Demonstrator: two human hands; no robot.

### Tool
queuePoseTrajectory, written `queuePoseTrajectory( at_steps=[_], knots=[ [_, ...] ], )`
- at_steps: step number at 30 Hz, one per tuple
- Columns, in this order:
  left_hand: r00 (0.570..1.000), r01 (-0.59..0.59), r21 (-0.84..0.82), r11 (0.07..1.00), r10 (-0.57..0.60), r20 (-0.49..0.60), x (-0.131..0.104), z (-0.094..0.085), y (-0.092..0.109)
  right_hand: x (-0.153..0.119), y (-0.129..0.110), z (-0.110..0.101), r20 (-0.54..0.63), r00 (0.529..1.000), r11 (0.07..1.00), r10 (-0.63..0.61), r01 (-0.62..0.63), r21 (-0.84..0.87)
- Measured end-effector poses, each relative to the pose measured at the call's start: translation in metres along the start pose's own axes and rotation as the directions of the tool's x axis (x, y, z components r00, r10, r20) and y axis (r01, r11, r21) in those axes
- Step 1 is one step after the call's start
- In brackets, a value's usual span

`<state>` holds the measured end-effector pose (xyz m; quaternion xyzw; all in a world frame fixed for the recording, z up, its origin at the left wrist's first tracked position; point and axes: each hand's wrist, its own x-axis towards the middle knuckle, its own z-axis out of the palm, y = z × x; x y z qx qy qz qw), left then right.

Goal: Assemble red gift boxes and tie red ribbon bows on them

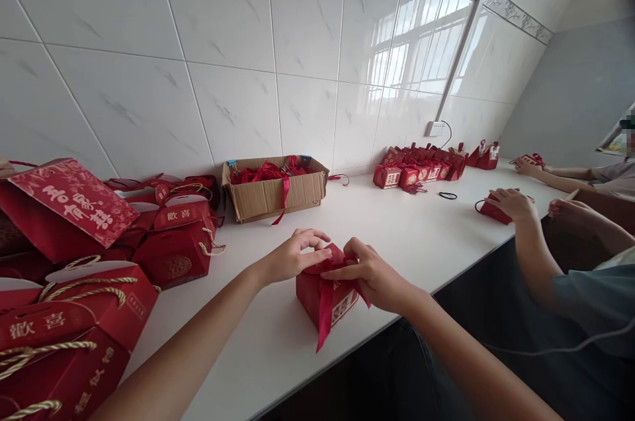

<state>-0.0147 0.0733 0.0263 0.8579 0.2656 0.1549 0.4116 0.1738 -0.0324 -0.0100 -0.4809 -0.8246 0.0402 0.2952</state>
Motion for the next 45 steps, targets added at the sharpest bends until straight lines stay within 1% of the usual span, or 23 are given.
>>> queuePoseTrajectory(
  at_steps=[4,7,9,11,13,16,19,21,23,25,26,29,31,33,35,37,39,42,45],
  knots=[
    [0.991,-0.056,-0.009,0.998,0.054,-0.120,0.004,0.009,-0.002,-0.001,-0.003,0.000,0.022,1.000,1.000,0.003,-0.003,0.010],
    [0.983,-0.082,0.024,0.996,0.085,-0.162,0.007,0.012,-0.005,-0.002,-0.005,-0.002,0.056,0.998,1.000,0.016,-0.016,0.001],
    [0.982,-0.087,0.034,0.996,0.092,-0.162,0.007,0.013,-0.005,-0.002,-0.006,-0.002,0.064,0.998,1.000,0.018,-0.018,0.003],
    [0.984,-0.095,-0.003,0.996,0.093,-0.149,0.006,0.014,-0.004,-0.001,-0.006,-0.002,0.052,0.998,1.000,0.017,-0.018,0.009],
    [0.989,-0.088,-0.106,0.991,0.075,-0.125,0.004,0.017,-0.001,0.000,-0.005,-0.001,0.019,0.999,1.000,0.026,-0.027,0.009],
    [0.995,-0.029,-0.279,0.960,0.001,-0.100,0.002,0.024,0.002,0.000,-0.005,0.000,-0.015,0.999,0.999,0.034,-0.034,0.005],
    [0.995,0.008,-0.336,0.942,-0.041,-0.092,0.003,0.029,0.001,-0.002,-0.003,0.000,-0.026,0.999,0.999,0.034,-0.034,0.012],
    [0.995,0.004,-0.338,0.941,-0.036,-0.088,0.004,0.030,0.000,-0.003,-0.002,0.000,-0.052,0.997,0.996,0.049,-0.045,0.071],
    [0.996,-0.002,-0.338,0.941,-0.027,-0.081,0.005,0.029,-0.001,-0.003,0.000,-0.001,-0.093,0.992,0.977,0.080,-0.060,0.202],
    [0.997,-0.011,-0.332,0.943,-0.015,-0.076,0.005,0.029,-0.002,-0.003,0.002,0.000,-0.148,0.978,0.927,0.149,-0.085,0.366],
    [0.997,-0.018,-0.328,0.945,-0.008,-0.078,0.005,0.029,-0.002,-0.002,0.003,0.000,-0.177,0.963,0.892,0.202,-0.107,0.439],
    [0.996,-0.023,-0.324,0.946,-0.007,-0.092,0.005,0.030,-0.003,0.001,0.005,0.003,-0.230,0.885,0.750,0.406,-0.178,0.637],
    [0.994,-0.016,-0.338,0.941,-0.021,-0.105,0.005,0.031,-0.003,0.003,0.005,0.006,-0.206,0.834,0.609,0.512,-0.183,0.772],
    [0.992,-0.022,-0.361,0.932,-0.024,-0.124,0.005,0.033,-0.003,0.005,0.005,0.008,-0.168,0.800,0.469,0.576,-0.154,0.870],
    [0.990,-0.041,-0.384,0.923,-0.013,-0.138,0.006,0.034,-0.003,0.006,0.006,0.009,-0.149,0.767,0.382,0.624,-0.133,0.915],
    [0.990,-0.053,-0.399,0.916,-0.004,-0.141,0.006,0.035,-0.002,0.005,0.008,0.011,-0.143,0.738,0.343,0.660,-0.127,0.931],
    [0.990,-0.054,-0.400,0.915,-0.004,-0.142,0.006,0.036,-0.002,0.005,0.011,0.011,-0.138,0.719,0.324,0.681,-0.127,0.938],
    [0.988,-0.059,-0.375,0.925,0.001,-0.153,0.006,0.036,-0.001,0.003,0.014,0.013,-0.140,0.708,0.314,0.692,-0.122,0.941],
    [0.987,-0.066,-0.349,0.935,0.010,-0.160,0.005,0.036,-0.001,0.000,0.014,0.012,-0.160,0.711,0.331,0.685,-0.109,0.937]
  ],
)
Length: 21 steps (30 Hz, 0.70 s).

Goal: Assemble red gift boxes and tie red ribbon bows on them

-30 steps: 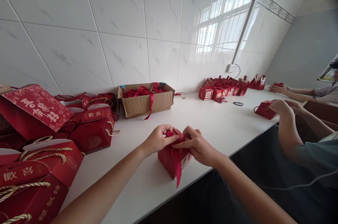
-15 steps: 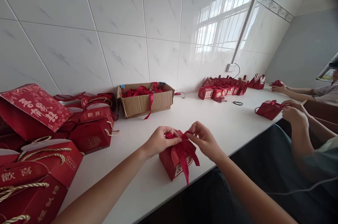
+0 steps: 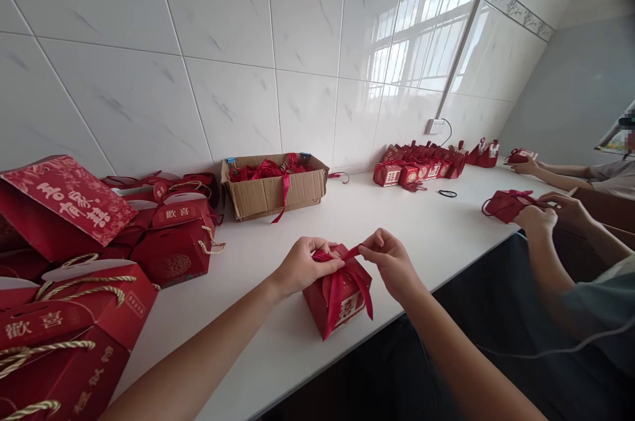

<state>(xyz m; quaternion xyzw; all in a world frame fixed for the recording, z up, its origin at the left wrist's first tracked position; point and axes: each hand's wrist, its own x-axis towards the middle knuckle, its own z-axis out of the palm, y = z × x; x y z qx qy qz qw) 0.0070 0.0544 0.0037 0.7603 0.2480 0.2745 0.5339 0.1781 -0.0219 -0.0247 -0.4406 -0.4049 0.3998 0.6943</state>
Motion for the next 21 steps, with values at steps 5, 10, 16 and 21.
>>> queuePoseTrajectory(
  at_steps=[5,10,16,21],
  knots=[
    [1.000,0.007,-0.018,1.000,-0.007,0.008,-0.001,0.000,0.002,-0.002,-0.002,-0.001,-0.034,0.999,0.999,-0.037,0.036,-0.010],
    [1.000,-0.016,-0.011,1.000,0.016,0.019,-0.002,0.001,0.001,-0.004,0.001,0.003,-0.066,0.997,0.999,-0.052,0.052,0.010],
    [0.998,-0.040,-0.036,0.999,0.041,0.038,-0.003,0.001,-0.002,-0.007,0.005,-0.031,0.206,0.978,0.992,-0.043,0.067,-0.109],
    [0.997,-0.064,-0.199,0.978,0.072,0.034,0.000,-0.005,-0.005,-0.008,0.015,-0.057,0.625,0.769,0.948,0.134,0.083,-0.306]
  ],
)
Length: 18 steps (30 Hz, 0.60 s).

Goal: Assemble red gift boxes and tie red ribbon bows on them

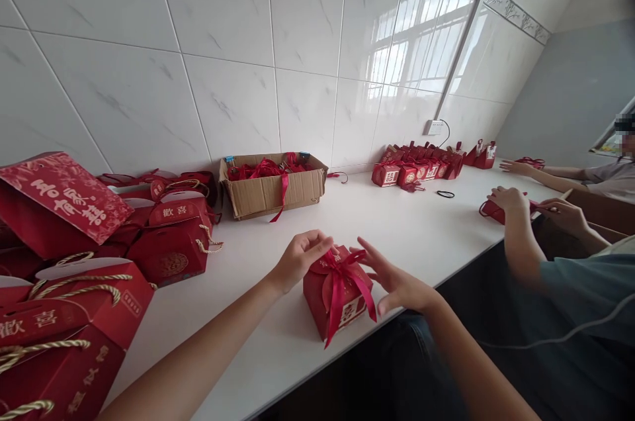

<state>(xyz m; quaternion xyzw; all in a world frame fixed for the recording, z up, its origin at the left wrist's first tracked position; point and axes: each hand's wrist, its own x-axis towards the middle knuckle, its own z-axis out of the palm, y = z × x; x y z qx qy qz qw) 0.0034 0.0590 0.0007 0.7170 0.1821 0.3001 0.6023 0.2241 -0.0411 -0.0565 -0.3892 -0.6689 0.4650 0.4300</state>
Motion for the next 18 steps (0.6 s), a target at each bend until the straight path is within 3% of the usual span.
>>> queuePoseTrajectory(
  at_steps=[2,5,8,10,11,13,15,18],
  knots=[
    [0.999,-0.014,-0.069,0.998,0.012,-0.040,0.003,-0.005,-0.006,0.001,0.002,0.006,0.073,0.996,0.993,0.047,-0.039,-0.112],
    [0.980,-0.002,-0.080,0.997,-0.014,-0.196,0.009,-0.016,-0.025,0.007,0.001,0.016,0.066,0.995,0.981,0.069,-0.056,-0.188],
    [0.939,0.070,-0.027,0.997,-0.075,-0.336,0.015,-0.032,-0.050,0.014,0.002,0.014,0.049,0.996,0.973,0.074,-0.061,-0.223],
    [0.903,0.120,0.019,0.993,-0.101,-0.418,0.019,-0.041,-0.066,0.021,0.007,0.003,-0.122,0.978,0.904,0.167,-0.202,-0.377],
    [0.884,0.141,0.042,0.989,-0.106,-0.456,0.021,-0.045,-0.073,0.025,0.011,-0.004,-0.273,0.938,0.830,0.215,-0.323,-0.455],
    [0.852,0.171,0.096,0.981,-0.098,-0.514,0.023,-0.050,-0.083,0.032,0.022,-0.018,-0.599,0.767,0.638,0.230,-0.584,-0.503],
    [0.844,0.194,0.169,0.966,-0.076,-0.531,0.025,-0.050,-0.088,0.038,0.034,-0.028,-0.739,0.640,0.525,0.209,-0.711,-0.467],
    [0.885,0.207,0.331,0.921,-0.032,-0.464,0.023,-0.045,-0.089,0.040,0.050,-0.033,-0.763,0.605,0.445,0.229,-0.762,-0.471]
  ],
)
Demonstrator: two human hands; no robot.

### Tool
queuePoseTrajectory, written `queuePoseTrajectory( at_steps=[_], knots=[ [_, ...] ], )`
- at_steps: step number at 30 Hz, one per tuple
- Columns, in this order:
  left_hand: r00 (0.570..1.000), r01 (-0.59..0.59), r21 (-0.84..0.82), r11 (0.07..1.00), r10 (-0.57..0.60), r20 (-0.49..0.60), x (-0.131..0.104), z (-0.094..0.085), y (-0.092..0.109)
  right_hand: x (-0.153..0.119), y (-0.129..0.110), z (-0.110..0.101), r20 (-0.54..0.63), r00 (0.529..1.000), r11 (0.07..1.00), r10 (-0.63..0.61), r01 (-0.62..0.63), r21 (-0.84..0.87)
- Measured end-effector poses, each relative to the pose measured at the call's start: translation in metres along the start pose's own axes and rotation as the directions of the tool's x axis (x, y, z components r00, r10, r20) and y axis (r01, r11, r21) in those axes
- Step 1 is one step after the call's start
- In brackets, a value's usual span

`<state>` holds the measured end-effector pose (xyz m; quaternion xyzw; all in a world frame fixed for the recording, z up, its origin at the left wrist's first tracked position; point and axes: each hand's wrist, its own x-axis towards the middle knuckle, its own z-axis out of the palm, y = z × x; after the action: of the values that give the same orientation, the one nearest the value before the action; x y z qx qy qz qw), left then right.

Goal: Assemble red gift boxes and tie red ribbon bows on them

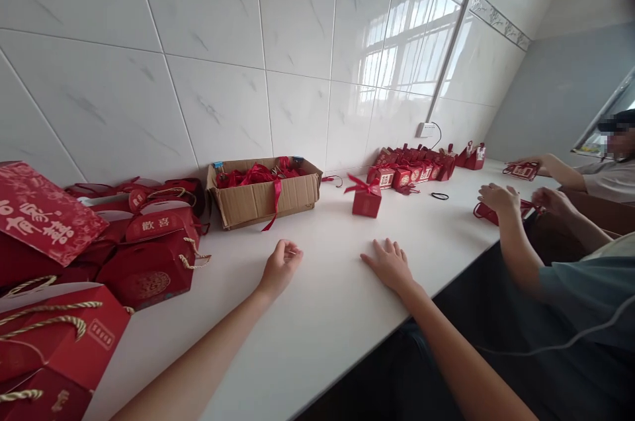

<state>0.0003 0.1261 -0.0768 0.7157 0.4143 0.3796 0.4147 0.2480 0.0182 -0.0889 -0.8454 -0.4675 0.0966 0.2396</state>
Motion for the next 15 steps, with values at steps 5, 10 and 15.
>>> queuePoseTrajectory(
  at_steps=[5,10,15],
  knots=[
    [0.964,-0.230,0.249,0.941,0.185,0.193,-0.012,0.005,0.005,-0.002,0.005,0.005,0.014,1.000,0.996,0.007,-0.006,-0.087],
    [0.913,-0.382,0.417,0.825,0.267,0.308,-0.018,0.010,0.006,-0.011,-0.010,0.002,0.011,1.000,0.995,0.028,-0.027,-0.097],
    [0.907,-0.401,0.546,0.735,0.235,0.350,-0.022,0.013,0.008,-0.039,-0.088,0.021,0.014,0.975,0.975,-0.220,0.220,0.025]
  ],
)
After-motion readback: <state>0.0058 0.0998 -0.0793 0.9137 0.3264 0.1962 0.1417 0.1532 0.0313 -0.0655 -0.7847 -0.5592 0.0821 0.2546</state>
